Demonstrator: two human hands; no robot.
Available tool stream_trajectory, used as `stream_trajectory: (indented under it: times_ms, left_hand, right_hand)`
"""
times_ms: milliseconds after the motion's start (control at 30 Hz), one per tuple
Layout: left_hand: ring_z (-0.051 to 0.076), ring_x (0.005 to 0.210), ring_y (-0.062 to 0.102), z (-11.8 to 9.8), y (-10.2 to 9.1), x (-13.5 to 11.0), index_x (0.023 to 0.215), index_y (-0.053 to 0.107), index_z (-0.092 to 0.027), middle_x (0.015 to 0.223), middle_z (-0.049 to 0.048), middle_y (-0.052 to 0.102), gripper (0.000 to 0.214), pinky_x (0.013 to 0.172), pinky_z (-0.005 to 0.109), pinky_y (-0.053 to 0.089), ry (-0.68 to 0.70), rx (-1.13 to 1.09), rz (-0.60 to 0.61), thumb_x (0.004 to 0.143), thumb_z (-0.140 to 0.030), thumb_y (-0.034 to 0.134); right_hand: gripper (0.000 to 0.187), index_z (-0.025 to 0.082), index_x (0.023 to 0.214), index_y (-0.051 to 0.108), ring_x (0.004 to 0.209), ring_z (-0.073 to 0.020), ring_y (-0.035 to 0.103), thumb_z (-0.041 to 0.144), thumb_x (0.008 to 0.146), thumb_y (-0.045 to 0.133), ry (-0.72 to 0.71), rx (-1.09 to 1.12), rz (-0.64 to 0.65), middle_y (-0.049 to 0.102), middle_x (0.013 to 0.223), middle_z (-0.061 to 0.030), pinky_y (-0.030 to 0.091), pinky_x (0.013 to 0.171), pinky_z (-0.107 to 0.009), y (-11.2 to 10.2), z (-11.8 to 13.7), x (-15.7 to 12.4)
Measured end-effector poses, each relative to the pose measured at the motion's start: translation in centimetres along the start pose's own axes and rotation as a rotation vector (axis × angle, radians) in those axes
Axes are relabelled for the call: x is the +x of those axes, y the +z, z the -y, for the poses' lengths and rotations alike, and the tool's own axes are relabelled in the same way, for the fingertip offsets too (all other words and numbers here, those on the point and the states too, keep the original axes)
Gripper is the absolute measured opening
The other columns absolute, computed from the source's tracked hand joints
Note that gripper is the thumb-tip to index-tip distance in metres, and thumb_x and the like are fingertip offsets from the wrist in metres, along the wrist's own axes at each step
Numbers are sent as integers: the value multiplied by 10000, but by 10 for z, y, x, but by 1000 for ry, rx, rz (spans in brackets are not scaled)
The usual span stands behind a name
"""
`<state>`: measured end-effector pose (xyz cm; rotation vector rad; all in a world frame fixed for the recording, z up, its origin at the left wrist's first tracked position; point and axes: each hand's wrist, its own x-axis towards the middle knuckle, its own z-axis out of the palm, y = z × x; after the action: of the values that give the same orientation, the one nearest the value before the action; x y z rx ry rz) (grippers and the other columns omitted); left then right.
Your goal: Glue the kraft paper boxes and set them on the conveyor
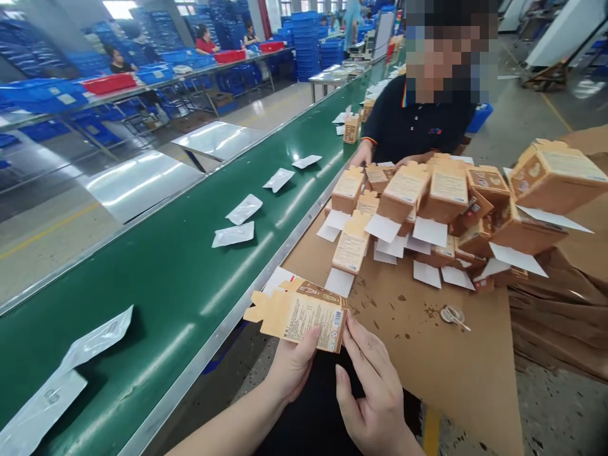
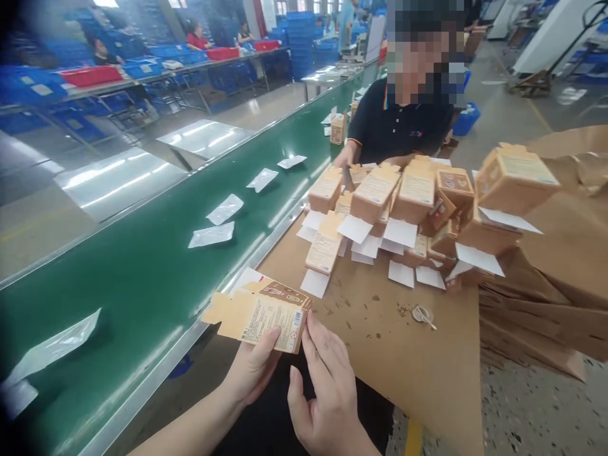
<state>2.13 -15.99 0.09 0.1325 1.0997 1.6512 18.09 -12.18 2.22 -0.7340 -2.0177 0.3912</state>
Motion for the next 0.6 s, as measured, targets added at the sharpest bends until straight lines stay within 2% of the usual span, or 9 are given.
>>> stream_trajectory:
  times_ms: [100, 200, 300, 367, 400, 500, 600]
  left_hand:
    - [467, 1520, 762, -23, -16, 8, 1514, 787, -249, 1482, 194, 866, 907, 1347, 634, 569, 58, 16, -55, 729, -536, 1142]
    - [514, 1473, 775, -69, -44, 25, 1316, 831, -203, 1372, 194, 894, 837, 1312, 649, 599, 144, 211, -134, 629, -530, 1179]
    - [532, 1468, 758, -126, -85, 51, 1237, 794, -211, 1337, 182, 881, 843, 1291, 659, 612, 399, 502, -352, 536, -451, 1196]
    - [495, 1488, 747, -158, -111, 70, 1305, 730, -240, 1398, 167, 848, 898, 1294, 655, 607, 533, 677, -489, 544, -411, 1174]
    - [476, 1494, 745, -171, -121, 80, 1328, 699, -251, 1425, 164, 833, 910, 1297, 652, 604, 552, 752, -521, 557, -394, 1159]
    - [464, 1510, 740, -191, -138, 102, 1308, 647, -266, 1462, 177, 810, 870, 1317, 643, 584, 480, 852, -509, 584, -352, 1123]
    - [471, 1566, 701, -191, -145, 105, 1324, 623, -271, 1508, 195, 786, 894, 1366, 635, 537, 450, 856, -469, 584, -365, 1116]
  right_hand:
    - [772, 254, 1901, 467, 1550, -343, 761, 145, 1150, 606, -3, 112, 127, 680, 1772, -165, 725, 1197, -549, 11, -1, 15]
    - [722, 321, 1897, 476, 1622, -294, 703, 182, 1198, 593, 56, 212, 269, 647, 1813, -106, 680, 1270, -492, 18, -8, 25]
    - [559, 346, 1755, 683, 1546, -285, 767, 222, 1214, 620, 122, 241, 319, 749, 1709, -87, 707, 1227, -466, 15, -20, 21]
    - [414, 340, 1547, 844, 1361, -268, 869, 228, 1213, 626, 123, 277, 352, 870, 1513, -80, 759, 1113, -425, 8, -29, 12]
    - [363, 333, 1446, 887, 1257, -253, 902, 225, 1208, 635, 117, 296, 374, 909, 1411, -73, 775, 1048, -394, 4, -33, 8]
    - [290, 318, 1307, 903, 1069, -224, 927, 206, 1181, 667, 90, 330, 408, 941, 1234, -56, 779, 931, -317, -10, -43, 2]
    - [256, 323, 1339, 883, 1007, -233, 933, 236, 1153, 731, 60, 327, 388, 940, 1202, -61, 775, 889, -290, -37, -52, 3]
